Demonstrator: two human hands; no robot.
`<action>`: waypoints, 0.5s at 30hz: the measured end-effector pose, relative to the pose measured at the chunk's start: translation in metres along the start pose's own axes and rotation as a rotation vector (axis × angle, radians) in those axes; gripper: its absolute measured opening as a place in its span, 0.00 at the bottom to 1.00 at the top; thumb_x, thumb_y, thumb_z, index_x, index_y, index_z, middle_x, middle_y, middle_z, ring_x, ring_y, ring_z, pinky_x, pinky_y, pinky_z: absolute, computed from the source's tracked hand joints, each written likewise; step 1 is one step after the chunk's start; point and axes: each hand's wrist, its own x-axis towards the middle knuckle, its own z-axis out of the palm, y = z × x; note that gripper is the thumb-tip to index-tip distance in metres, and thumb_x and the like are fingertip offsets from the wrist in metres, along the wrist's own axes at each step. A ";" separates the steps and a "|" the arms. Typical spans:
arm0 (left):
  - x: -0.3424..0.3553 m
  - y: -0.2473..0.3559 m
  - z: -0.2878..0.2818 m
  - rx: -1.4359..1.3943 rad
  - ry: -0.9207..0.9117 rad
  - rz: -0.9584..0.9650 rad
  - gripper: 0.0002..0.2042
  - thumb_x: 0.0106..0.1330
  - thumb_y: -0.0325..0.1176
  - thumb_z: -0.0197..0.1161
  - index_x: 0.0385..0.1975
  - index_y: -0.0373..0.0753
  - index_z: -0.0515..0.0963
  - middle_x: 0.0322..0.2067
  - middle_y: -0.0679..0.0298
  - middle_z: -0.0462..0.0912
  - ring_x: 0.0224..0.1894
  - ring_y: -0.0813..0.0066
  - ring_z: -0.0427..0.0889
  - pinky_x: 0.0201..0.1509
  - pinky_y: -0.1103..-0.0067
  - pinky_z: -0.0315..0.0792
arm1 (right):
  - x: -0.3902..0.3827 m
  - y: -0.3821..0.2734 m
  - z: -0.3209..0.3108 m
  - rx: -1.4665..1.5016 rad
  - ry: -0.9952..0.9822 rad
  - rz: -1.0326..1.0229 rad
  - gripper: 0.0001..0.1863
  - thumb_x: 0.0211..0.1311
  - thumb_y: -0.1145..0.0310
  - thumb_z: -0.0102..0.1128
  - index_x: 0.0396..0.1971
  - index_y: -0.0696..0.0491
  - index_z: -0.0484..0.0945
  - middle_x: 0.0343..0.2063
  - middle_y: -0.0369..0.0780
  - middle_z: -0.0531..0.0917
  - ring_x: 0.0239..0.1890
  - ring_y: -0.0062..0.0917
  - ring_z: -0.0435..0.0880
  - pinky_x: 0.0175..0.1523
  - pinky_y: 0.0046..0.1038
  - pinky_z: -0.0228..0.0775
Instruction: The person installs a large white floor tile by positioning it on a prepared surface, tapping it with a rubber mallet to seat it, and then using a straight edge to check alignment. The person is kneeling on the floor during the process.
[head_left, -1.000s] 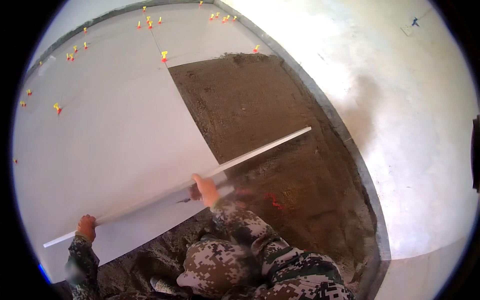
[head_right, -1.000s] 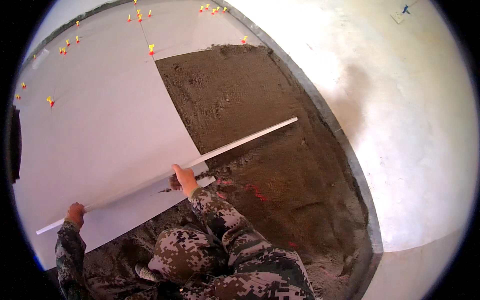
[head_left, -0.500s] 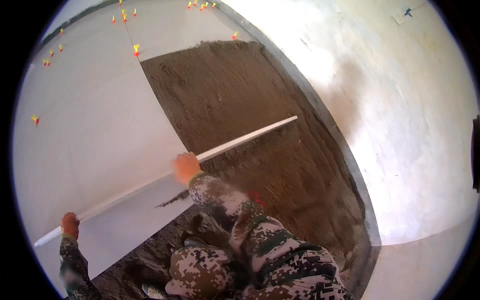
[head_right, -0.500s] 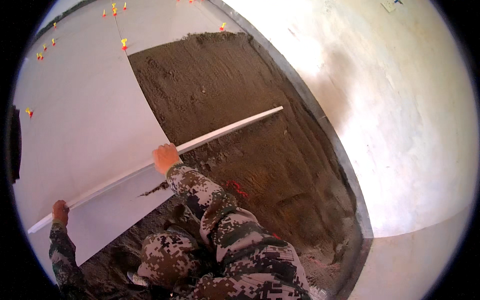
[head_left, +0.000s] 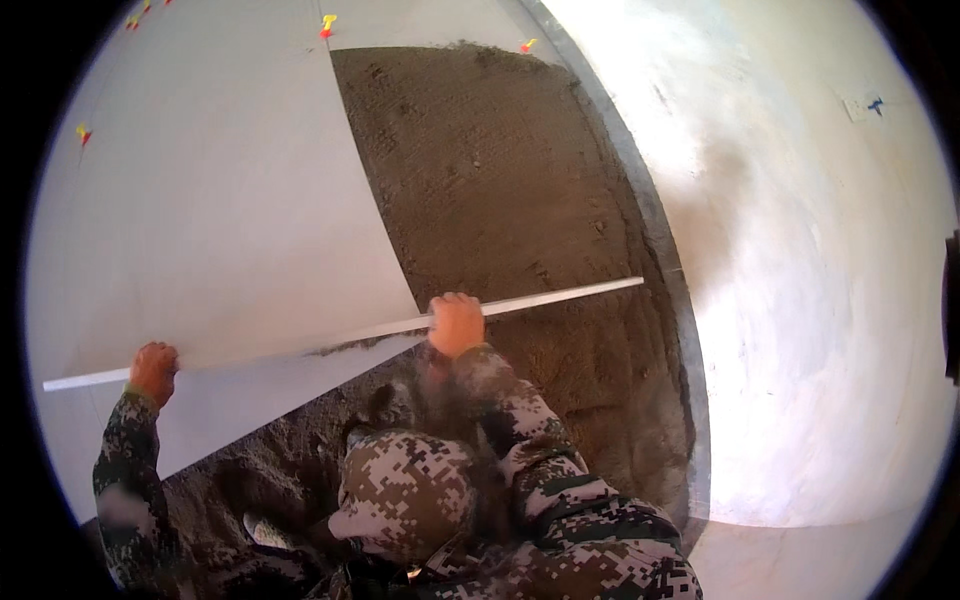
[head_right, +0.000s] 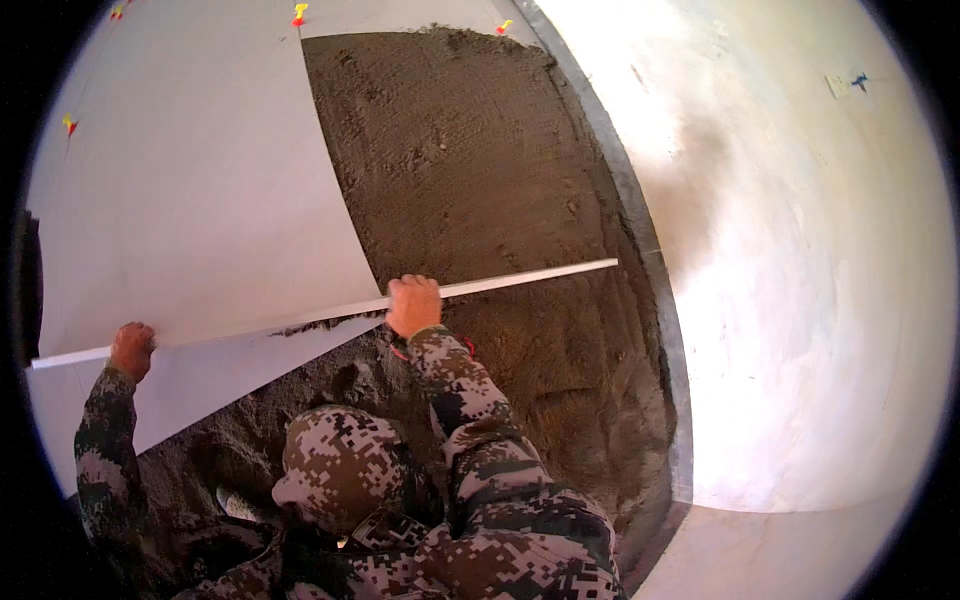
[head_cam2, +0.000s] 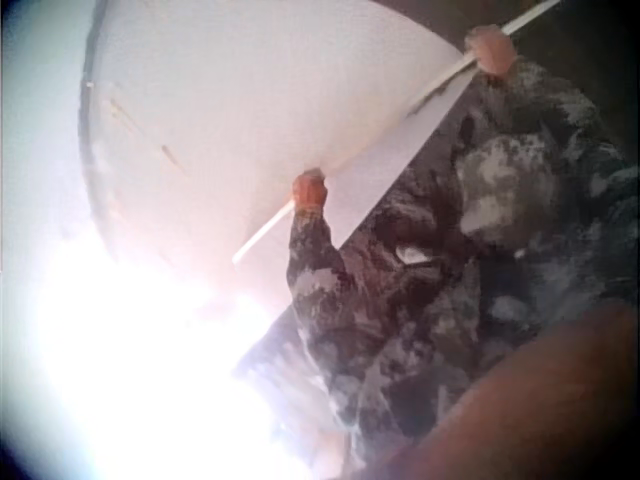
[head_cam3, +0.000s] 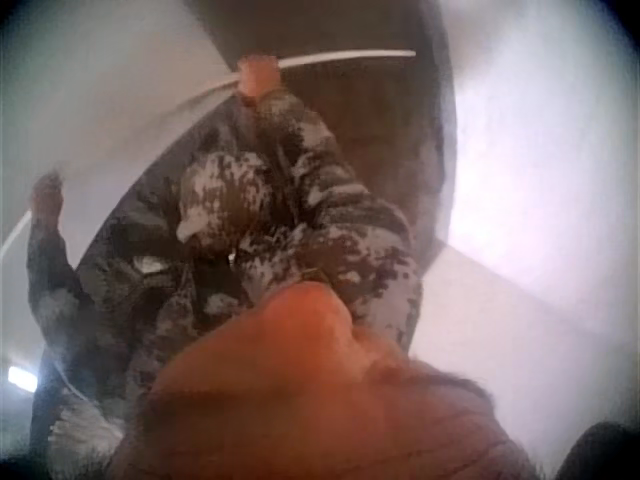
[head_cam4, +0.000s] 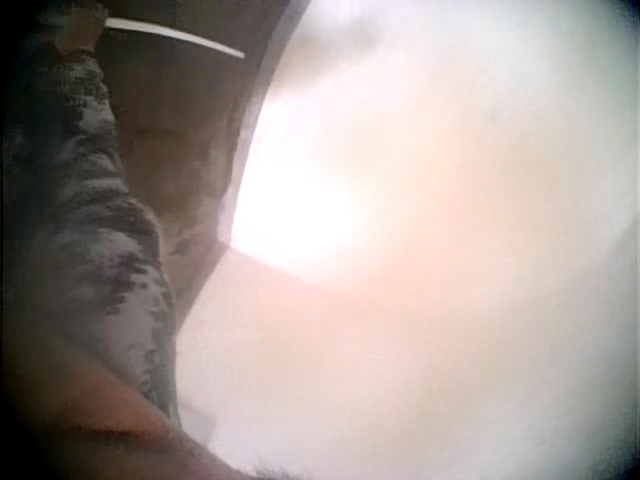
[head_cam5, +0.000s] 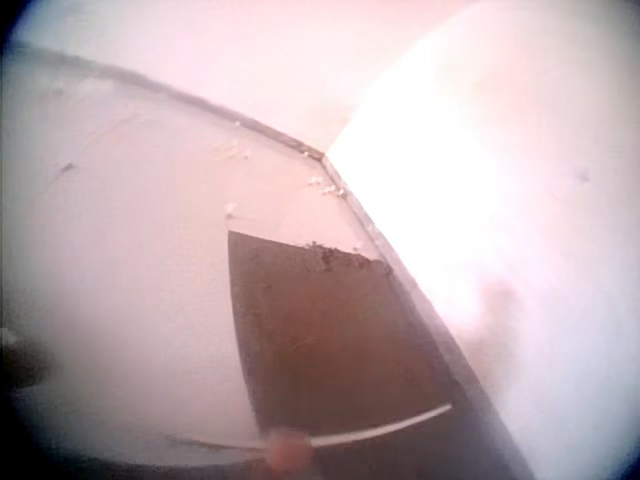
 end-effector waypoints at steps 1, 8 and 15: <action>-0.001 0.009 0.000 0.012 -0.018 0.020 0.01 0.54 0.24 0.61 0.25 0.38 0.77 0.29 0.52 0.79 0.42 0.47 0.79 0.46 0.58 0.73 | -0.006 0.006 -0.001 -0.004 0.004 0.014 0.10 0.43 0.69 0.68 0.28 0.52 0.79 0.32 0.42 0.80 0.42 0.41 0.79 0.48 0.45 0.67; 0.007 0.088 -0.010 0.065 -0.124 0.274 0.03 0.49 0.25 0.61 0.23 0.40 0.79 0.28 0.56 0.81 0.39 0.53 0.82 0.43 0.61 0.76 | -0.106 0.064 0.001 -0.032 -0.025 0.116 0.07 0.46 0.72 0.64 0.28 0.50 0.79 0.31 0.43 0.79 0.40 0.44 0.79 0.45 0.46 0.68; 0.006 0.125 -0.039 0.110 -0.197 0.333 0.04 0.50 0.26 0.63 0.25 0.43 0.81 0.29 0.60 0.82 0.39 0.57 0.82 0.45 0.64 0.77 | -0.215 0.048 -0.050 -0.020 -0.116 0.196 0.09 0.41 0.74 0.62 0.27 0.49 0.81 0.30 0.44 0.82 0.38 0.44 0.81 0.43 0.46 0.69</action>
